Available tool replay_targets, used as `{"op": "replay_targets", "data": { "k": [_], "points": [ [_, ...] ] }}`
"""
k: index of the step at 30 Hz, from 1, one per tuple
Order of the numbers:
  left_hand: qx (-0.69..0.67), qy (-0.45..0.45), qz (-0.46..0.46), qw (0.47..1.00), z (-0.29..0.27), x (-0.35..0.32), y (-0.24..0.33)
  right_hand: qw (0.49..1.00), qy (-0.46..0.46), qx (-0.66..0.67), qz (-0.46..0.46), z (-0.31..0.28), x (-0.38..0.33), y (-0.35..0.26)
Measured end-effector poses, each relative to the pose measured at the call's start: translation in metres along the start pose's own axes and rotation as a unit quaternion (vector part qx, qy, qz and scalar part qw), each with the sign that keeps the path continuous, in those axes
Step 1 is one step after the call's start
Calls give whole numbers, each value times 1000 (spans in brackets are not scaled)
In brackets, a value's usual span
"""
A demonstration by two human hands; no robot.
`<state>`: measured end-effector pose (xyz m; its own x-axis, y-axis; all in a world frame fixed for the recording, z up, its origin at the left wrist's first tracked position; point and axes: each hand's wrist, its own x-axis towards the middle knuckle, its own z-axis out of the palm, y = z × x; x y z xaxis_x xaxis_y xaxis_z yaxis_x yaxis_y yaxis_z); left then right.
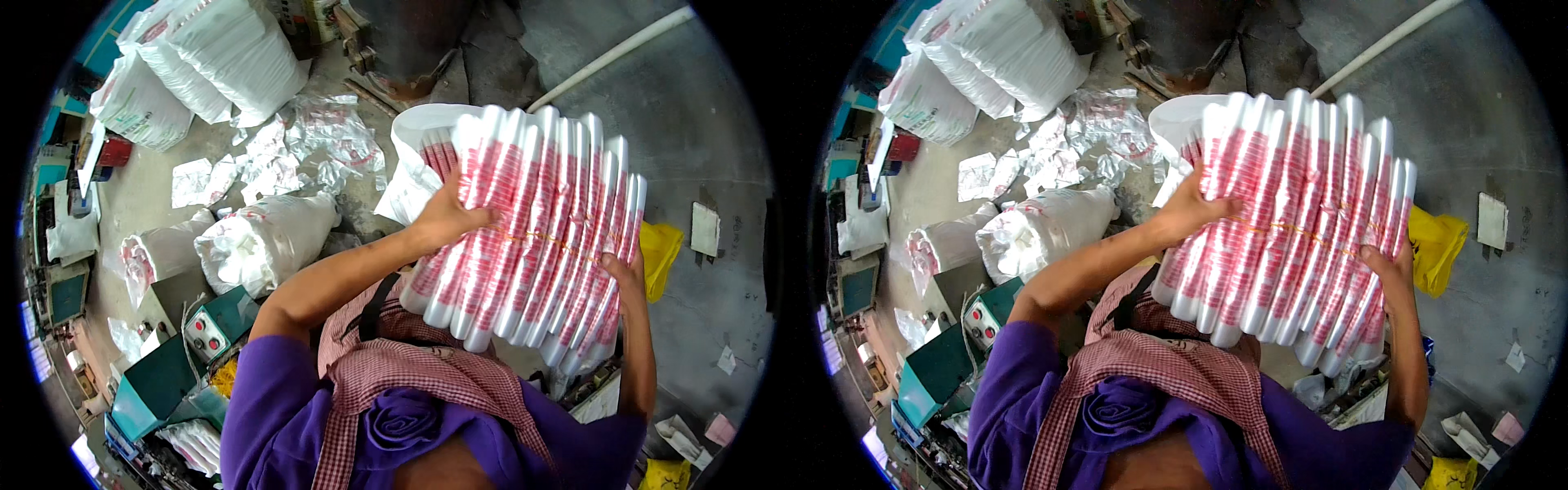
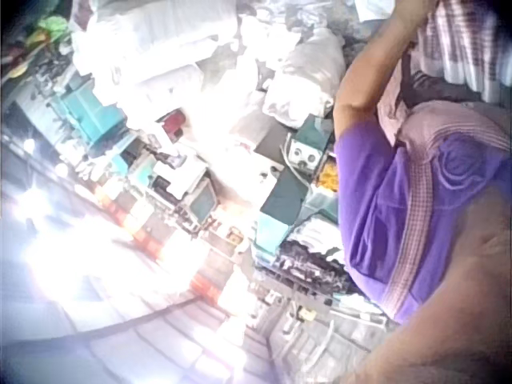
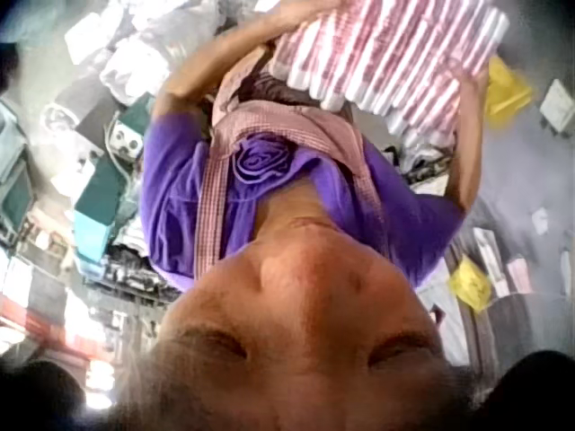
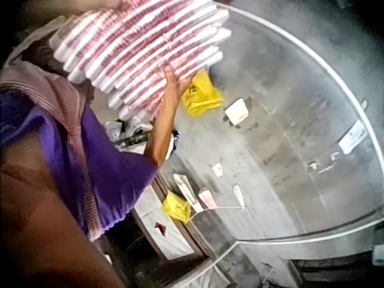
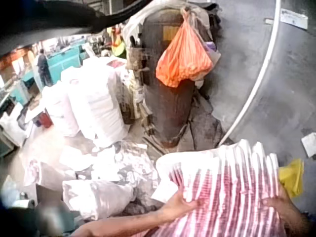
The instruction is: The person folds white plastic shopping bags with red printed text on a green workbench. They repeatedly pick up a bag, fold it into a compact rectangular shape, and place it into a stack. The person also gathers a stack of folded bags and places them into a large white sack.
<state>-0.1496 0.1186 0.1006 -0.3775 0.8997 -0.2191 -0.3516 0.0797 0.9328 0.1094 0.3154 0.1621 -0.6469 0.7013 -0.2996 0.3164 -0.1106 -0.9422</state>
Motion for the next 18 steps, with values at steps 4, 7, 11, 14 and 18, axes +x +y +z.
{"op": "replay_targets", "data": {
  "k": [4,7,11,14,18],
  "points": [
    [-52,-64,-53,995,-3,52,-32,995,33,-35,82,-11,18,-9],
    [-150,-57,-111,981,-18,62,-53,989,-2,-57,139,-3,47,-9],
    [-194,19,-208,959,-43,65,-66,976,-104,-27,190,9,122,30],
    [-190,56,-265,944,-74,85,-85,946,-200,-10,254,29,195,65],
    [-44,193,-334,922,-74,93,-157,943,-190,-171,211,20,224,178]
  ]
}}
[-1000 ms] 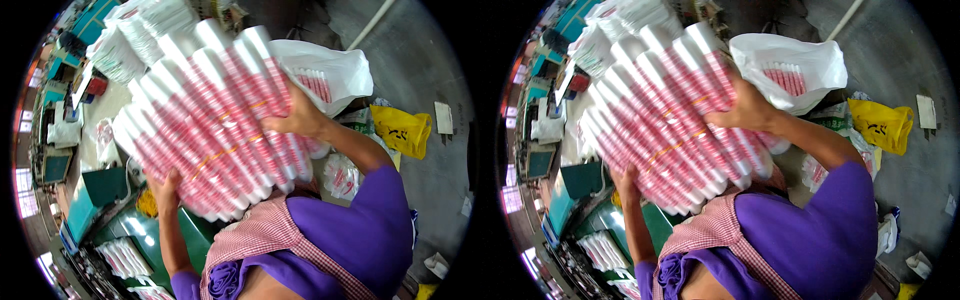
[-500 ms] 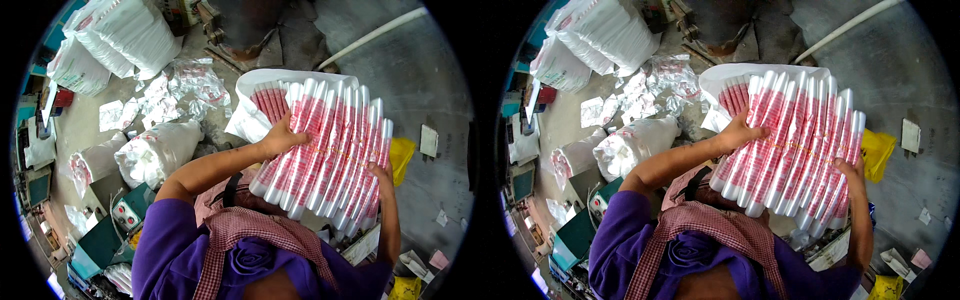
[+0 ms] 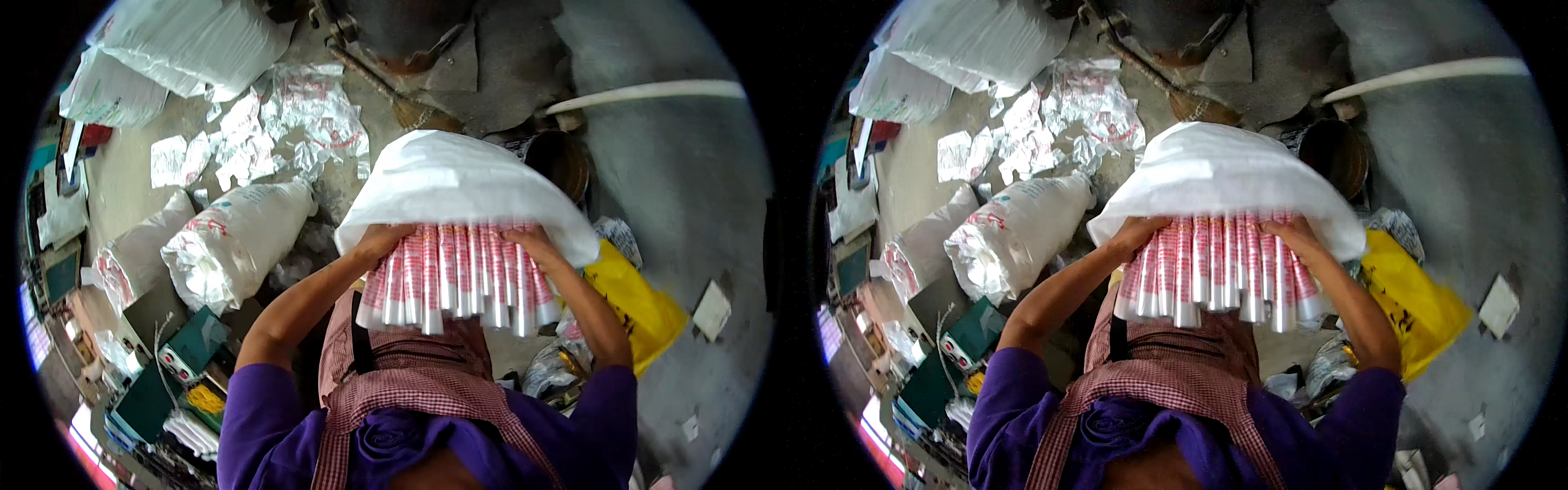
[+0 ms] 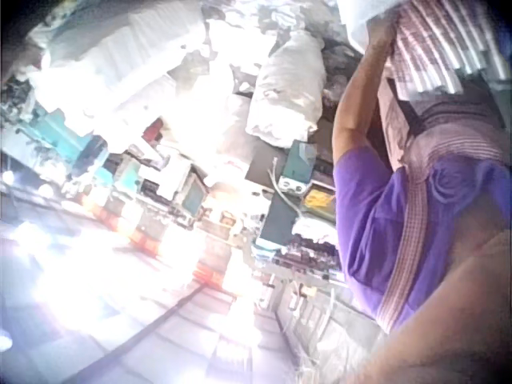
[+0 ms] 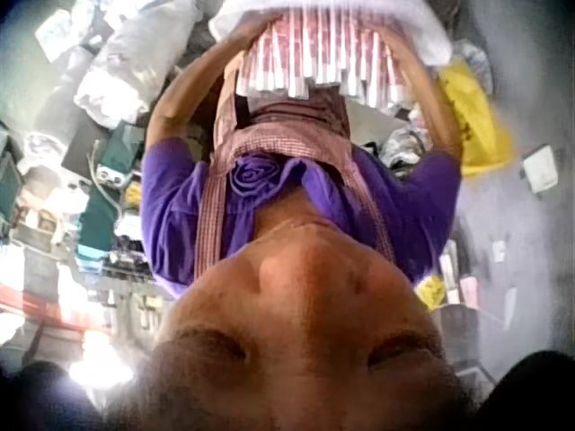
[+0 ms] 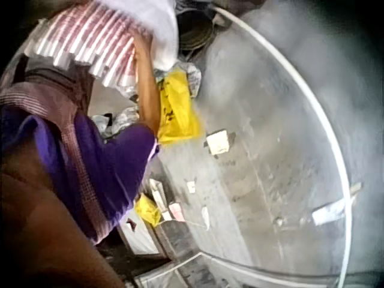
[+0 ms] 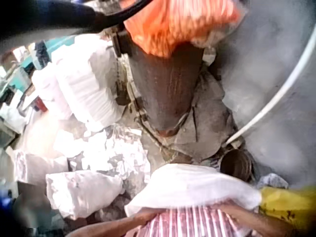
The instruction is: The person folds white plastic shopping bags with red printed text on a green workbench. They repeatedly pick up a bag, fold it into a compact rectangular shape, and place it into a stack. The person also gathers a stack of folded bags and places them into a large white sack.
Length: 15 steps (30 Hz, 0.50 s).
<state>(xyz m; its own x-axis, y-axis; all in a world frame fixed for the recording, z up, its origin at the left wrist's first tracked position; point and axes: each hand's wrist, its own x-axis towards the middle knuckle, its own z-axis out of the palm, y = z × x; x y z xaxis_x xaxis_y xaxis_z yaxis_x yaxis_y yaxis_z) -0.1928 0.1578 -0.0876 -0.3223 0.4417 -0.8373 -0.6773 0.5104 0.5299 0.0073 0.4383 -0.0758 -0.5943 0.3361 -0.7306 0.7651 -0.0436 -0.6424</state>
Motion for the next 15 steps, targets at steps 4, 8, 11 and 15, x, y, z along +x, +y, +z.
{"op": "replay_targets", "data": {
  "k": [4,8,11,15],
  "points": [
    [43,126,46,990,21,38,-43,996,-15,88,-23,-9,52,43],
    [88,204,98,970,38,44,-58,994,-33,90,-53,-4,103,49],
    [148,239,138,950,40,56,-43,995,-45,54,-77,-12,131,30],
    [232,255,166,924,34,91,-7,990,-41,-47,-130,-6,165,-6]
  ]
}}
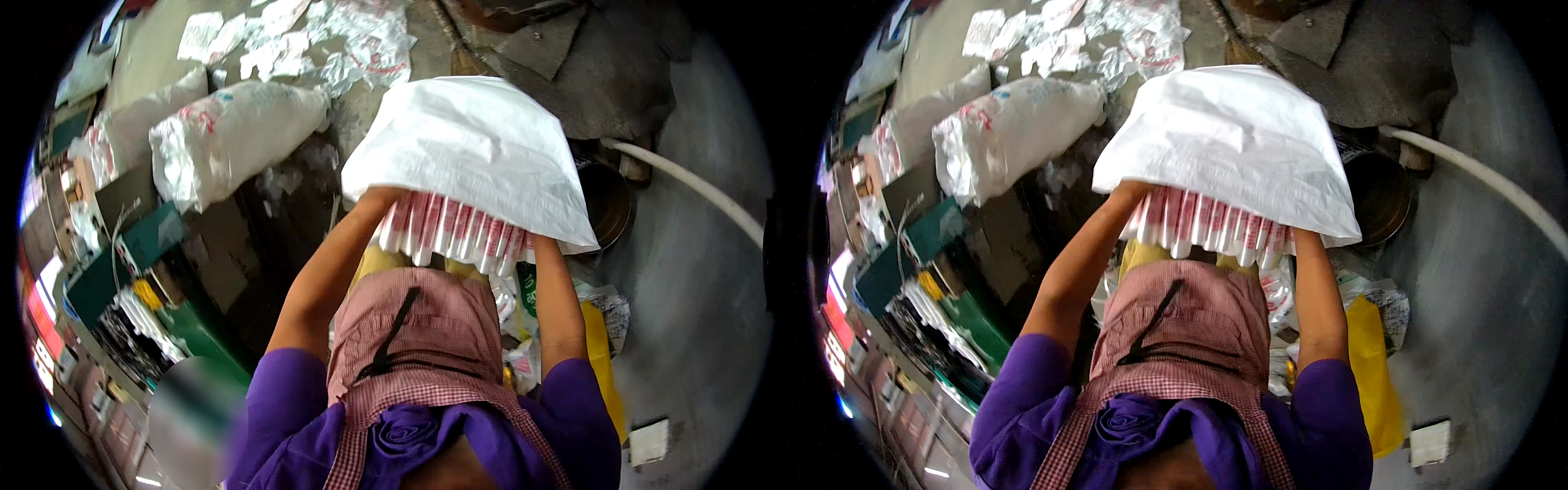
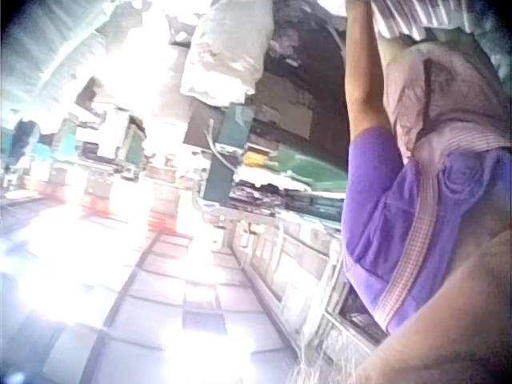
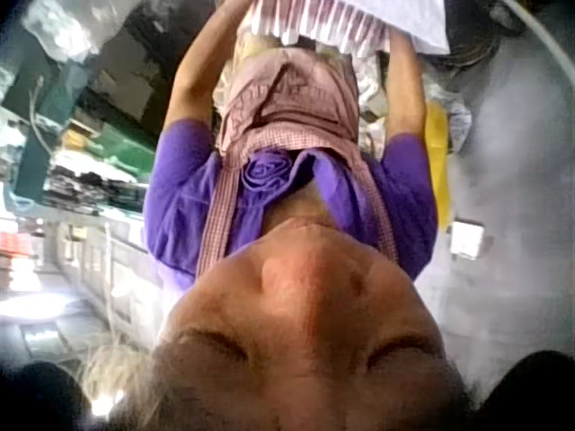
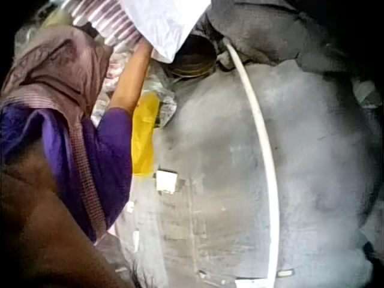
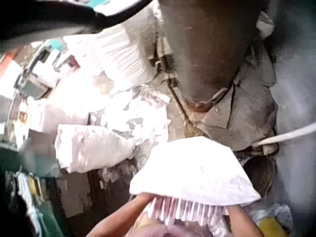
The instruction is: The person folds white plastic shopping bags with red printed text on a green workbench. They repeatedly pick up a bag, fold it into a compact rectangular shape, and place it into a stack. The person also gathers a stack of folded bags and places them into a large white sack.
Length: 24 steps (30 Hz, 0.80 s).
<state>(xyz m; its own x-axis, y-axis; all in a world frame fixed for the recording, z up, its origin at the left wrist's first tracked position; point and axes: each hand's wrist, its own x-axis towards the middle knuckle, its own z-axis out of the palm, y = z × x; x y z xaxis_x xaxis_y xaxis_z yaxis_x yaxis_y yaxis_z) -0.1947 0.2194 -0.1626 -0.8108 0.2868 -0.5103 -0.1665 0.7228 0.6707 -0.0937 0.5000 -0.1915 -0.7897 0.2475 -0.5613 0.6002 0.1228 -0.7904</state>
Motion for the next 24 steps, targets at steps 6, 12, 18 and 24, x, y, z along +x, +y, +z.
{"op": "replay_targets", "data": {
  "k": [6,12,18,24],
  "points": [
    [62,4,42,997,17,-9,-12,959,-10,-215,-184,39,-33,-26],
    [-73,102,48,991,14,-106,-47,926,-79,-310,-201,110,-2,-32],
    [-163,247,-113,949,12,-120,-81,915,-114,-334,-194,109,7,-38],
    [-348,140,-122,919,10,-75,-77,906,-137,-346,-203,107,13,-45]
  ]
}}
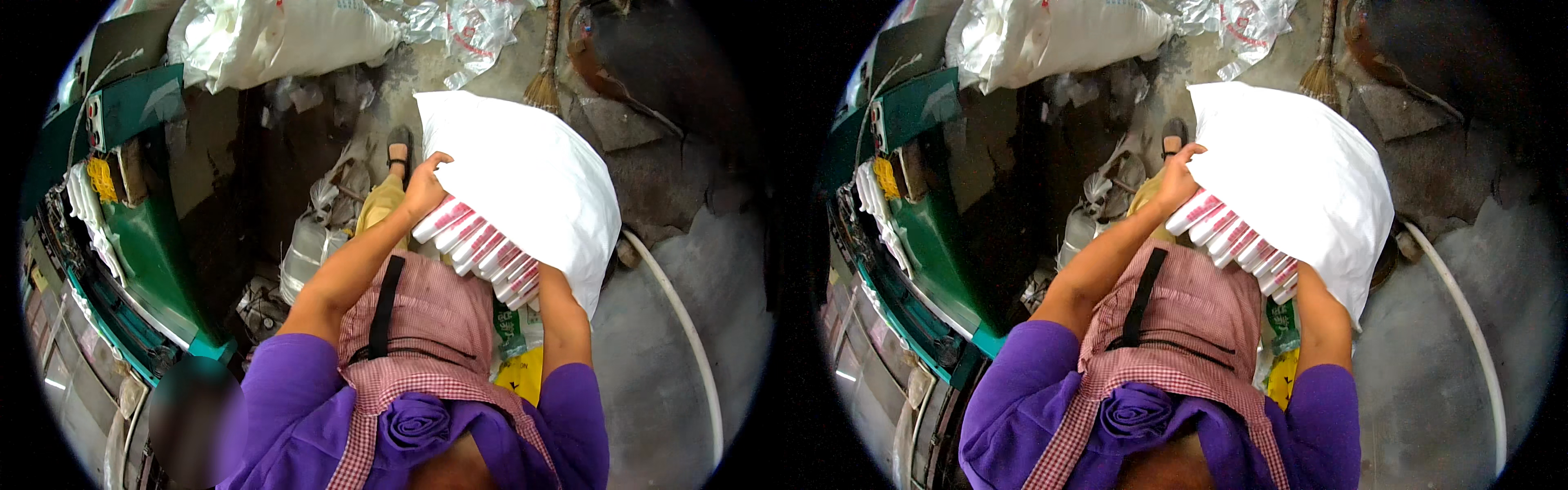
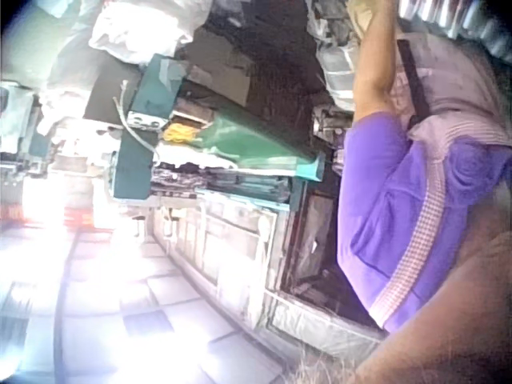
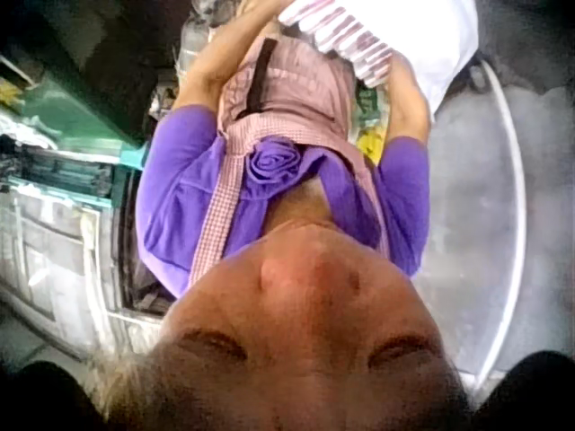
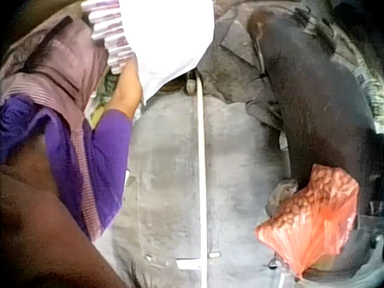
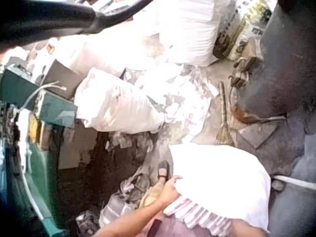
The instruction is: The person folds white plastic shopping bags with red printed text on a green workbench. They repeatedly pick up a bag, fold it into a compact rectangular shape, and place it into a stack. The person also gathers a stack of folded bags and places them into a large white sack.
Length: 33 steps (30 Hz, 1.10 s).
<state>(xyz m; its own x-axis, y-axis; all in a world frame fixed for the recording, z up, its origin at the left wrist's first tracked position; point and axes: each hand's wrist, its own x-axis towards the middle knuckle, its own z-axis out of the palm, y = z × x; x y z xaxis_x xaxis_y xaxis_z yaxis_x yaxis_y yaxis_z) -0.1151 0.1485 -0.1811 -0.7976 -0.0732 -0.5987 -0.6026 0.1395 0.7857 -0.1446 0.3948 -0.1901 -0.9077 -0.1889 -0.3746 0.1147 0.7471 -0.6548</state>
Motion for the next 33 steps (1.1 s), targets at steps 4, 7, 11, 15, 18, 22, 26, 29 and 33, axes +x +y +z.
{"op": "replay_targets", "data": {
  "k": [4,7,11,15,18,22,26,29,33],
  "points": [
    [-22,20,172,985,-16,-105,0,1000,8,-1,-3,0,5,-3],
    [49,51,-1,997,-20,-120,11,999,19,-14,-32,-2,12,-5],
    [181,67,32,981,-28,-92,-57,990,16,-50,-134,6,-12,-28],
    [102,-14,99,990,-30,-123,-17,970,-6,-87,-227,39,-52,-50],
    [34,-31,167,985,-24,-145,60,947,-8,-113,-299,62,-47,-64],
    [-66,23,109,992,-15,-127,127,931,-36,-90,-353,77,-26,-75],
    [58,125,226,964,-14,-132,126,966,-71,212,-129,39,-42,-48],
    [264,215,494,800,11,-139,142,952,235,197,16,-47,-152,-22],
    [326,-271,528,736,107,-149,149,925,317,193,79,-57,-279,49]
  ]
}}
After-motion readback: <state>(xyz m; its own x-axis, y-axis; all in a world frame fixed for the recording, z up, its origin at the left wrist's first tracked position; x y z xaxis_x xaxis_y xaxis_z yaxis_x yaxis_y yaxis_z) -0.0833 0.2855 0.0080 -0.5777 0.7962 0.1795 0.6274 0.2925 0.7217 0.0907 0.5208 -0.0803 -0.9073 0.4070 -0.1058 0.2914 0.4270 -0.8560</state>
